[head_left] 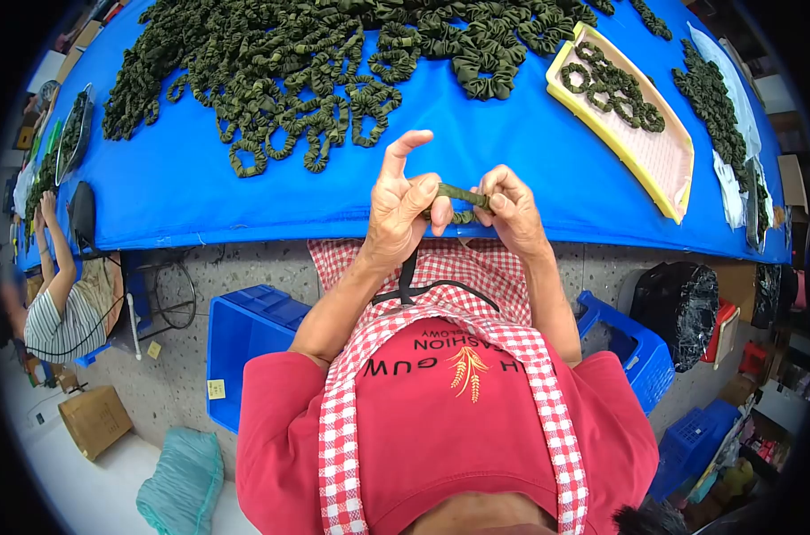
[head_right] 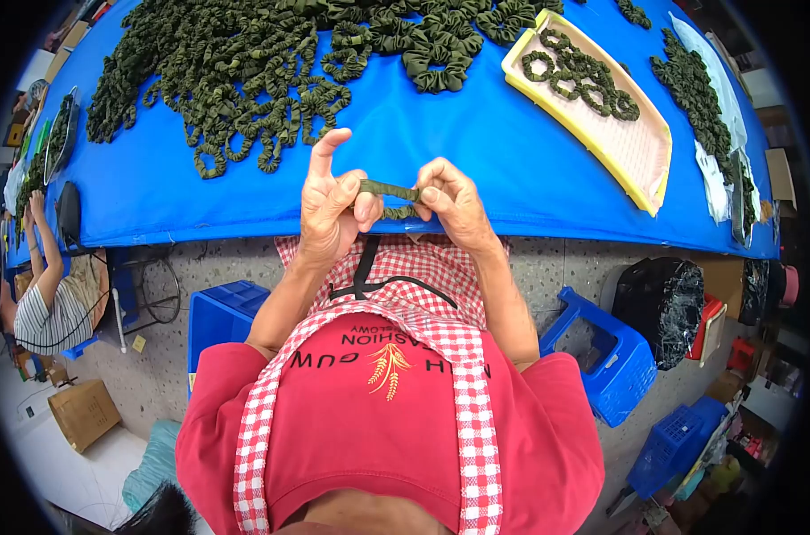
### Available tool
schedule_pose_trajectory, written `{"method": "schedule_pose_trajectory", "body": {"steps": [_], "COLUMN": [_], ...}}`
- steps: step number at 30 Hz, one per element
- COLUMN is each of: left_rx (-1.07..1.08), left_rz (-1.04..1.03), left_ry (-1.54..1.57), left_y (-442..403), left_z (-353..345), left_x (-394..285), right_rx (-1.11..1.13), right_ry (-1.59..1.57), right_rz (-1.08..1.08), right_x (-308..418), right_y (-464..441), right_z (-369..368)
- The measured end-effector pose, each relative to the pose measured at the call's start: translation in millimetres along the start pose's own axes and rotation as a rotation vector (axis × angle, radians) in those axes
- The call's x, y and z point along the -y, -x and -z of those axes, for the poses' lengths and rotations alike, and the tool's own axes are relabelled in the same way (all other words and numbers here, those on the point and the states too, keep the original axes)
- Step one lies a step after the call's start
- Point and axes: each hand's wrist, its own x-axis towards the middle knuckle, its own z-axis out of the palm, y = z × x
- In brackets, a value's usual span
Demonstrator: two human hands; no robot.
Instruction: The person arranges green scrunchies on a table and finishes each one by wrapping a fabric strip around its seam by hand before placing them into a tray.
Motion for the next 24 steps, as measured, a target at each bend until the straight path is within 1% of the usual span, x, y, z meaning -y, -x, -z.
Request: {"method": "schedule_pose_trajectory", "body": {"steps": [1,5,6,10,11,14,16,20,21,24], "left_rx": [0.002,0.141,0.139,0.291,0.297,0.198,0.154,0.133,0.134,0.081], "left_rz": [-0.001,0.548,0.545,0.439,0.443,0.435,0.451,0.416,0.412,0.390], "left_ry": [-0.002,-0.535,-0.536,-0.572,-0.572,-0.501,-0.490,-0.721,-0.723,-0.549], "left_y": [-1,-5,-7,-10,-10,-6,-1,-8,-10,-10], "left_z": [1,7,9,12,12,5,5,3,2,-1], "left_x": [-2,-13,-13,-12,-14,-21,-24,-16,-16,-20], "right_rx": [0.001,-0.044,-0.041,-0.032,-0.039,-0.062,-0.069,0.025,0.026,-0.052], "right_ry": [0.000,0.381,0.381,0.633,0.632,0.542,0.488,1.139,1.142,0.869], "right_rz": [0.003,-0.128,-0.128,-0.120,-0.119,-0.129,-0.139,0.059,0.063,0.161], "right_x": [2,23,27,37,34,19,12,34,34,25], "right_y": [-1,2,1,5,7,10,12,6,6,8], "right_z": [0,-4,-7,-27,-24,5,3,-28,-27,-20]}}
